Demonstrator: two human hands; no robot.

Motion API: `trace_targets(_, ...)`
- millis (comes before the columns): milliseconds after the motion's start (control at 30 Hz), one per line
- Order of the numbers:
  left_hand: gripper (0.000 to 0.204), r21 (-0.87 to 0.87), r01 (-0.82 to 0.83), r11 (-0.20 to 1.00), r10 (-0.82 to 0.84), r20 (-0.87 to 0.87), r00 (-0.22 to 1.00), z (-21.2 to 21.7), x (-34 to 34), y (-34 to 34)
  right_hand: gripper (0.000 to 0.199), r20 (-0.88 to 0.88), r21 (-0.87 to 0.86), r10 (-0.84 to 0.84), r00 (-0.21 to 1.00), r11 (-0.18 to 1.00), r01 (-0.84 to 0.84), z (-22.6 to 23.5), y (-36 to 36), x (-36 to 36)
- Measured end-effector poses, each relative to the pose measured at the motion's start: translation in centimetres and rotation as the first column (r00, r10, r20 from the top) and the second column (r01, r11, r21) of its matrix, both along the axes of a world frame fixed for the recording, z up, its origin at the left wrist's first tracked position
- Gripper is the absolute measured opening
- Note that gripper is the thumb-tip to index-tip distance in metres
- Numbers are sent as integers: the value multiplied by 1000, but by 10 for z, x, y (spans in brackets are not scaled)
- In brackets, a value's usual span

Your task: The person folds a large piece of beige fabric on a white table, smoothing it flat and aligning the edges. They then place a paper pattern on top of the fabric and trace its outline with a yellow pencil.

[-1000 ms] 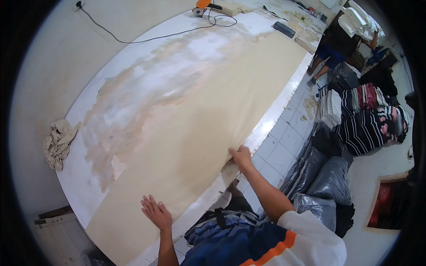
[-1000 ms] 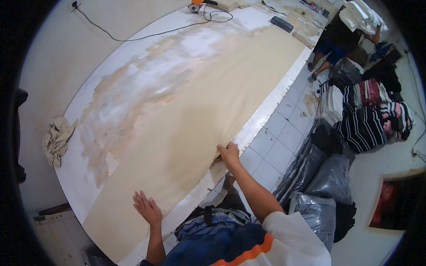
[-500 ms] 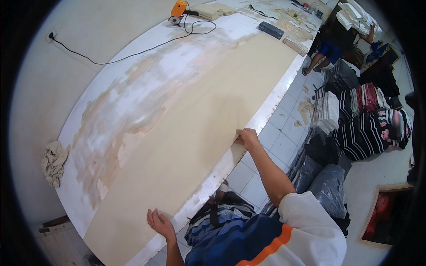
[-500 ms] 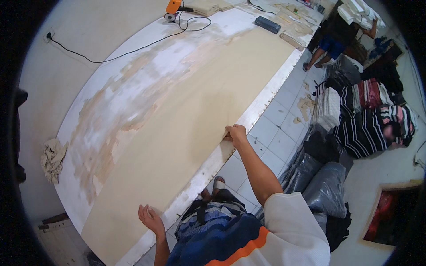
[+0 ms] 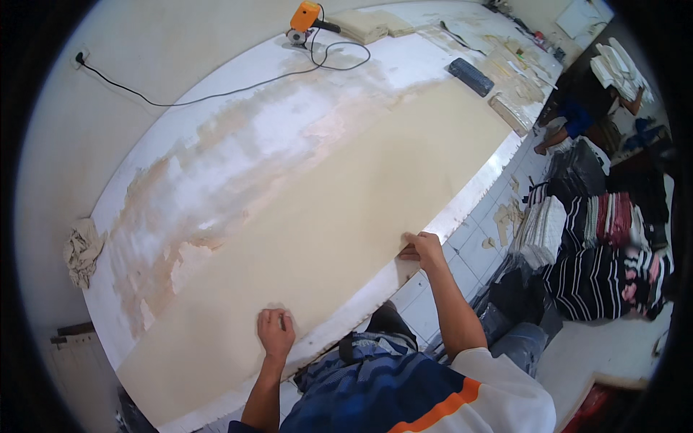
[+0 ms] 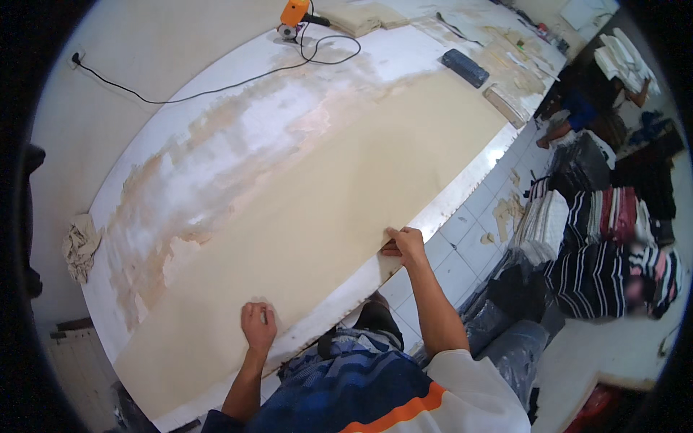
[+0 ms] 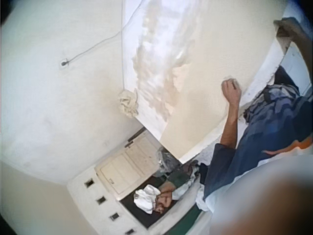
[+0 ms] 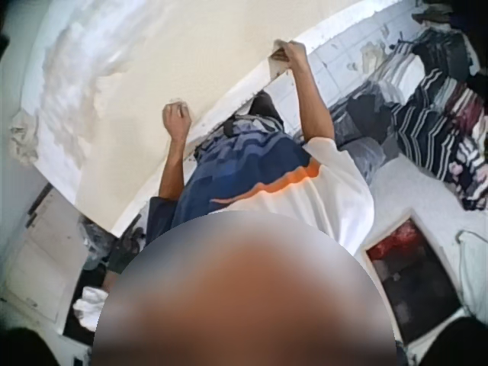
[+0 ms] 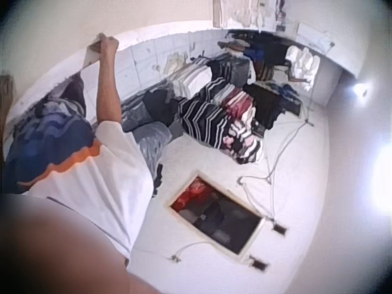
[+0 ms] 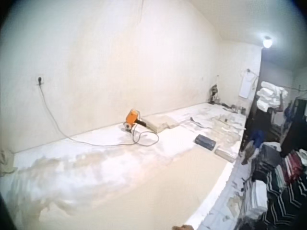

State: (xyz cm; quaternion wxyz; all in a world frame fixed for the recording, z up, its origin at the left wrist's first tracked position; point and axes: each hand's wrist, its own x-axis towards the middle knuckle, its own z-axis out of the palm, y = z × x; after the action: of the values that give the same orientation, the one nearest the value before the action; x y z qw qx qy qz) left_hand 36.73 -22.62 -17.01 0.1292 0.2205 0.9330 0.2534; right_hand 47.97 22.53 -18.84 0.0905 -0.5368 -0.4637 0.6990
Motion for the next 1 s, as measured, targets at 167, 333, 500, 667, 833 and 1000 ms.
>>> trace_targets(167, 54, -40, 10, 999, -23, -341, 940, -2, 29, 59, 27, -39, 93, -141, 989, 985, 144, 14, 88, -12)
trace_targets(333, 55, -54, 38, 998, -48, -213, 976, 19, 27, 82, 16, 588, 777, -263, 765, 444, -445, 38, 107, -32)
trace_targets(500, 21, 204, -237, 950, 298, -362, 883, 18, -76, 106, 17, 222, 939, 474, 852, 130, -317, 51, 70, -162)
trace_targets(667, 11, 137, -275, 952, 307, -409, 859, 16, -173, 105, 14, 297, 929, 935, 193, -237, -283, 47, -29, -284)
trace_targets(833, 7, -109, -180, 978, 155, -208, 966, 23, -193, 84, 17, 430, 830, 903, 22, -386, -403, 29, -97, -323)
trace_targets(1000, 15, -158, -101, 982, 87, -94, 992, 29, -211, 76, 22, 482, 686, 864, -142, -473, -553, 38, -102, -337)
